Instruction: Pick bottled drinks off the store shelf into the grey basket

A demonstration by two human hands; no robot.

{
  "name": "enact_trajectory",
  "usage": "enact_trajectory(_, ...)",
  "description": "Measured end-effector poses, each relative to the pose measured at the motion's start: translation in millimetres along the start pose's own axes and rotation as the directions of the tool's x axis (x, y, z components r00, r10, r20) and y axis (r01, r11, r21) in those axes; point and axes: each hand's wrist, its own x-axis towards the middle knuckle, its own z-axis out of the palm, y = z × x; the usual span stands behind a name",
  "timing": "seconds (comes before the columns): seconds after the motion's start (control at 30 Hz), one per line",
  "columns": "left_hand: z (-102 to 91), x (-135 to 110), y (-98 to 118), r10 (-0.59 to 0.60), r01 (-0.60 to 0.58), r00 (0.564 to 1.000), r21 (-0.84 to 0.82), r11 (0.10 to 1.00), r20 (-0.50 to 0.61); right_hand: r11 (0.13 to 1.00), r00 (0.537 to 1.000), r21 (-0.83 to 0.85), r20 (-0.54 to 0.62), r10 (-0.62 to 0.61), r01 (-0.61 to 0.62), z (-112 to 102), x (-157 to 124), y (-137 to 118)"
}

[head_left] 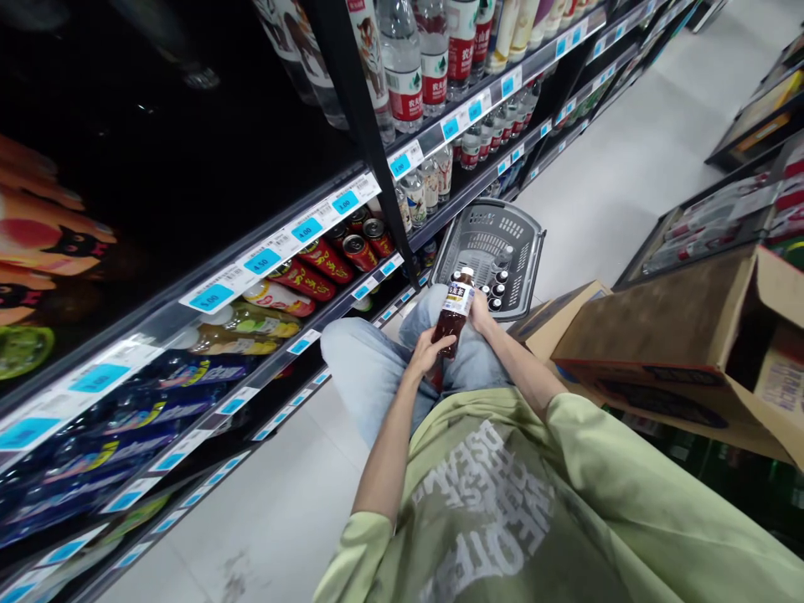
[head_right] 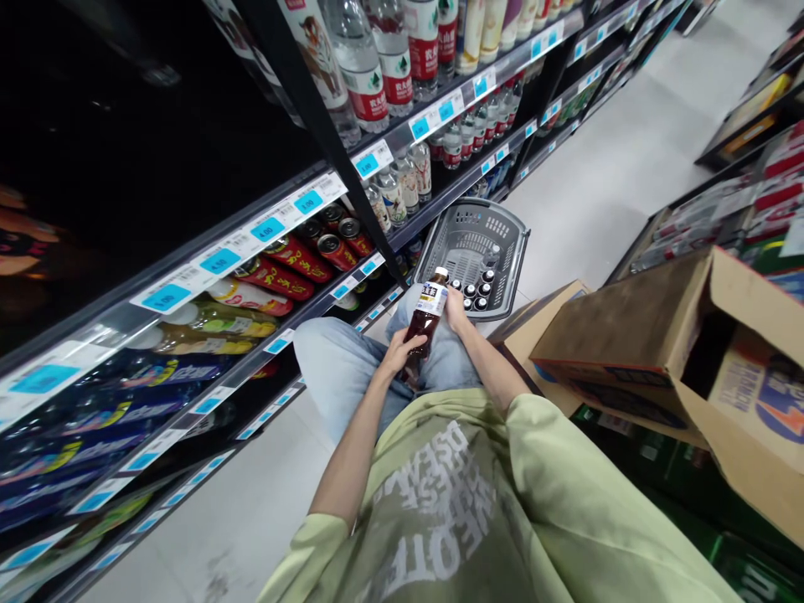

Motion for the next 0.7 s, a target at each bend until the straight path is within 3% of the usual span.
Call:
enact_trajectory(0.13,-2.8,0,-2,0.038,-0.038,0.999,0.25,0.968,0.006,0.989,0.996,0.132,0.06,0.065,-0.073,-24,-10,-21)
enact_trajectory(0.3,-9.1,-1,-1,0.077,-0.092,0.996,0.469,0.879,0.051,0.969,0.945,-0.178,0.249,0.211,-0.17,-48,-24,-50)
enact_trajectory(0.37,-12.0,0,1,0.063,-0.105,0.993,0.551,0.828,0.095,0.941,0.93,-0.294,0.269,0.252,-0.17,-51,-23,-63)
enact_trajectory(0.53,-12.5,4,5,0.067,-0.157,0.985,0.662,0.733,0.16,0.882,0.964,-0.466,0.19,0.184,-0.077,-40,-16,-89)
enact_trajectory(0.7,5.2,11,-2,0.159,-0.148,0.987,0.536,0.831,0.026,0.894,0.981,-0.442,0.193,0.013,0.075,-18,0,-113)
